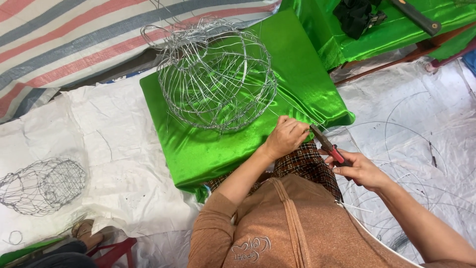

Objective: The person assembles a wire basket by hand, bending and twisting wire segments to form the frame. They use pliers to cut and secure wire ends, repeatedly adjusting the shape of the basket on a green-covered table.

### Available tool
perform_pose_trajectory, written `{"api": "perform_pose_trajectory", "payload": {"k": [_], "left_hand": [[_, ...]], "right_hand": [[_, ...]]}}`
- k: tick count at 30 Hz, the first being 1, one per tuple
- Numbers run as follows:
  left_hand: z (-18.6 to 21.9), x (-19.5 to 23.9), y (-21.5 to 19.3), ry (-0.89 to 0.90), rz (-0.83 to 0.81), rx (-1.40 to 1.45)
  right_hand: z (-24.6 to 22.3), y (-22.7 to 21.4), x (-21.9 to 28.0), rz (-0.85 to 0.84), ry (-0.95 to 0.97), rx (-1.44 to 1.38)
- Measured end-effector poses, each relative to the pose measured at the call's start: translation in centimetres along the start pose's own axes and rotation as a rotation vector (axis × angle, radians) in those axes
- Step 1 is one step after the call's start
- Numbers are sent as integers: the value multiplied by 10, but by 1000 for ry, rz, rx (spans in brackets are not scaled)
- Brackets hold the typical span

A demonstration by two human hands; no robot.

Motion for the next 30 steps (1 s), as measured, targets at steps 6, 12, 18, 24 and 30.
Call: {"api": "perform_pose_trajectory", "payload": {"k": [6,12,18,24,30], "left_hand": [[-1,5,-22,-25,21,99],[-4,-6,-54,-45,-18,72],[-9,-3,-67,-113,-22,226],[-9,-24,-96,-145,-66,341],[-21,-23,-97,-174,-51,416]], "right_hand": [[-14,0,-7,-31,-145,227],[-32,8,-27,-95,-295,311],[-74,29,-41,-76,-716,594],[-80,38,-59,-13,-884,749],[-96,49,-64,161,-1113,846]]}}
Point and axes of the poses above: each hand's wrist, its own x-axis away from the middle knuckle, its own y-axis out of the palm, z = x × y, the point moved 7 cm from there along -x, towards the middle knuckle, and after that the axes turned 2 degrees about -z, right-handed, at the moved point
